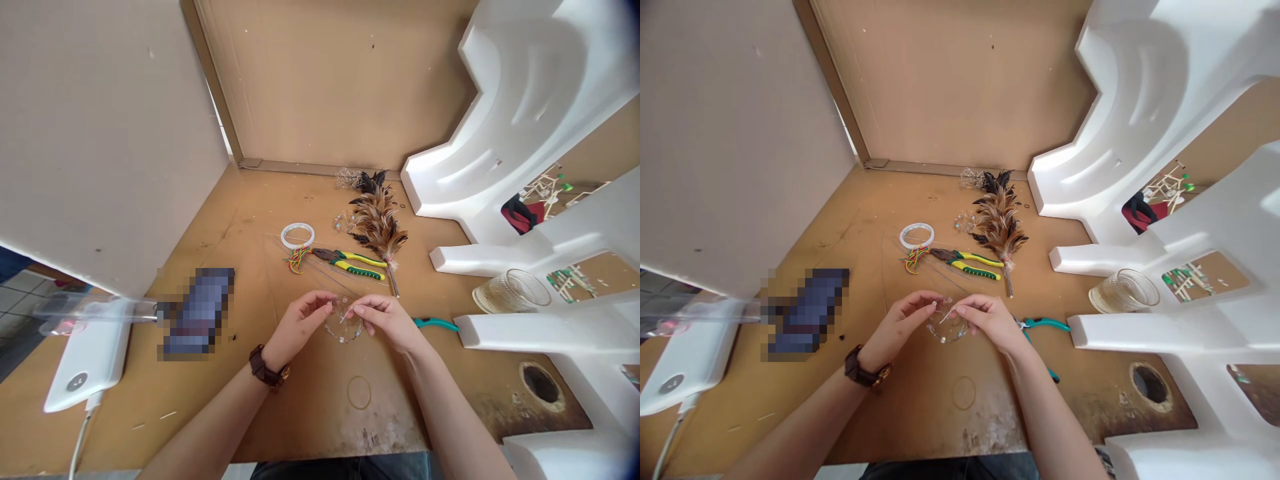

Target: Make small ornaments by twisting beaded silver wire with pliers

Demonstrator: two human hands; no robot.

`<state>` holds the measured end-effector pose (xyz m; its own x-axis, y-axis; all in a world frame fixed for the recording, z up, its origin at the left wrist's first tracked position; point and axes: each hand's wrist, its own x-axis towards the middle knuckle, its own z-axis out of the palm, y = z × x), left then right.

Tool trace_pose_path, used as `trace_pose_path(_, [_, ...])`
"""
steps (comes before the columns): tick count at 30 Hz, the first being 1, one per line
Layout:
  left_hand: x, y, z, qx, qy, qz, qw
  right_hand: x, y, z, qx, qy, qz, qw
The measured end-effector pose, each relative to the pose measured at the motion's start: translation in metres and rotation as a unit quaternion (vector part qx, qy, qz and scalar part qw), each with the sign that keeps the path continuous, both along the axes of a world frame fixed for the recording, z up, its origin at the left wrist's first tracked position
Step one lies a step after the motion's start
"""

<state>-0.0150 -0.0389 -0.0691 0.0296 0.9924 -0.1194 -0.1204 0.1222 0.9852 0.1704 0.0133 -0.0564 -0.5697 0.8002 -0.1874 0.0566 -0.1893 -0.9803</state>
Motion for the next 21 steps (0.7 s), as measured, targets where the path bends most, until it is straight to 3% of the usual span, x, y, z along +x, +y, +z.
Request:
trace_pose_path(9, [0.0,-0.001,-0.01,0.021,-0.062,-0.018,0.998,0.002,-0.001,0.004,-0.004,0.01,0.012,1.0])
trace_pose_path(21, [0.0,0.0,-0.009,0.004,-0.095,0.0,0.996,0.01,0.005,0.0,-0.01,-0.023,-0.009,1.0])
